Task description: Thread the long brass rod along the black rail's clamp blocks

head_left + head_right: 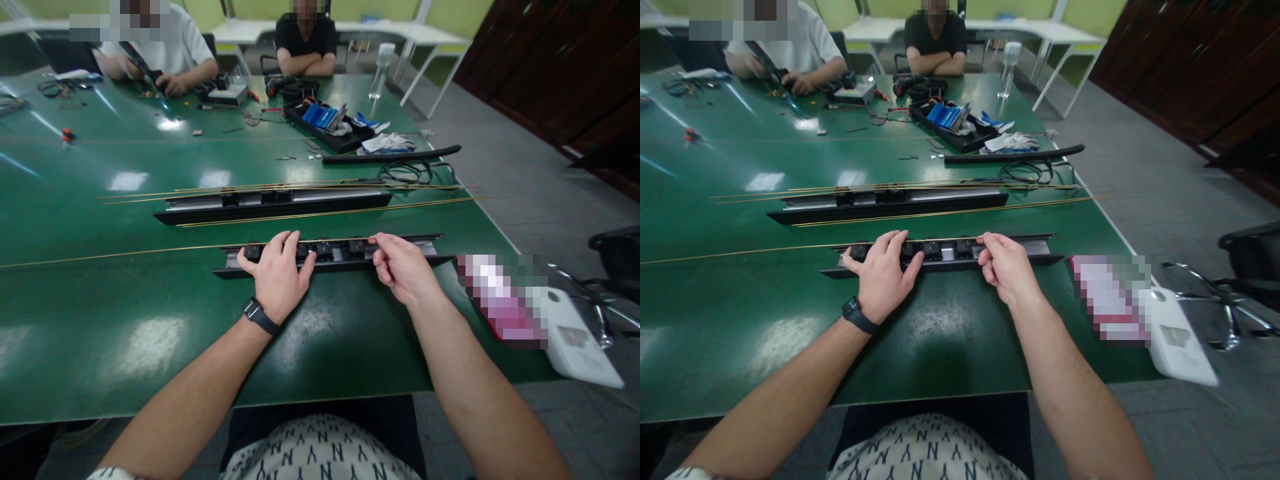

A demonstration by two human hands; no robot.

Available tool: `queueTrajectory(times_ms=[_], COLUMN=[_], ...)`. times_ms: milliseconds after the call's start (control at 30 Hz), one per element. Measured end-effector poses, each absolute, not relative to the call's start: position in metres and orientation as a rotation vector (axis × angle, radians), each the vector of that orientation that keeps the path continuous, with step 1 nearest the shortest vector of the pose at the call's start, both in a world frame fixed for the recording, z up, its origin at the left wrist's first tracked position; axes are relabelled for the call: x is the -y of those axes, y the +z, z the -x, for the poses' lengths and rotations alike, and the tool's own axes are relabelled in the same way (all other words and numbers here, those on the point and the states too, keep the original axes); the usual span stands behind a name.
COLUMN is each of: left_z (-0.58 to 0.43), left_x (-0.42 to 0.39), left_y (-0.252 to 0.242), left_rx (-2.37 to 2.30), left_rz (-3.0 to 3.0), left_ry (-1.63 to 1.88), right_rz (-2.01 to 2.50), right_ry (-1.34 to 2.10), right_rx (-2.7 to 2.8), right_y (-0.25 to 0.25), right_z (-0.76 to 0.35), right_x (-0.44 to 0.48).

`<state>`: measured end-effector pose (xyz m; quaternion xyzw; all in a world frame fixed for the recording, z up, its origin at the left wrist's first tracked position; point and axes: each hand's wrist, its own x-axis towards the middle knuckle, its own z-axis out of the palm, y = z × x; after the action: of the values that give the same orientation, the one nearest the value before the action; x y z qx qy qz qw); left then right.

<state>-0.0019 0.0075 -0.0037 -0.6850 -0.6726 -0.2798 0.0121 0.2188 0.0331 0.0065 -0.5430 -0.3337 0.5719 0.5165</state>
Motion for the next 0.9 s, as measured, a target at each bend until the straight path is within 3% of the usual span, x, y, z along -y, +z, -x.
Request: queueTrajectory(times_ms=[900], left_z=[0.0032], left_x=[-0.0062], left_y=[-0.0030], left_rx=[2.110], left_rz=[2.141], left_ry=[-0.844], right_rz=[1.347], right_ry=[1.364], right_rx=[0.834], right_y=[0.0111], right_z=[-0.2174], right_x=[-0.0316])
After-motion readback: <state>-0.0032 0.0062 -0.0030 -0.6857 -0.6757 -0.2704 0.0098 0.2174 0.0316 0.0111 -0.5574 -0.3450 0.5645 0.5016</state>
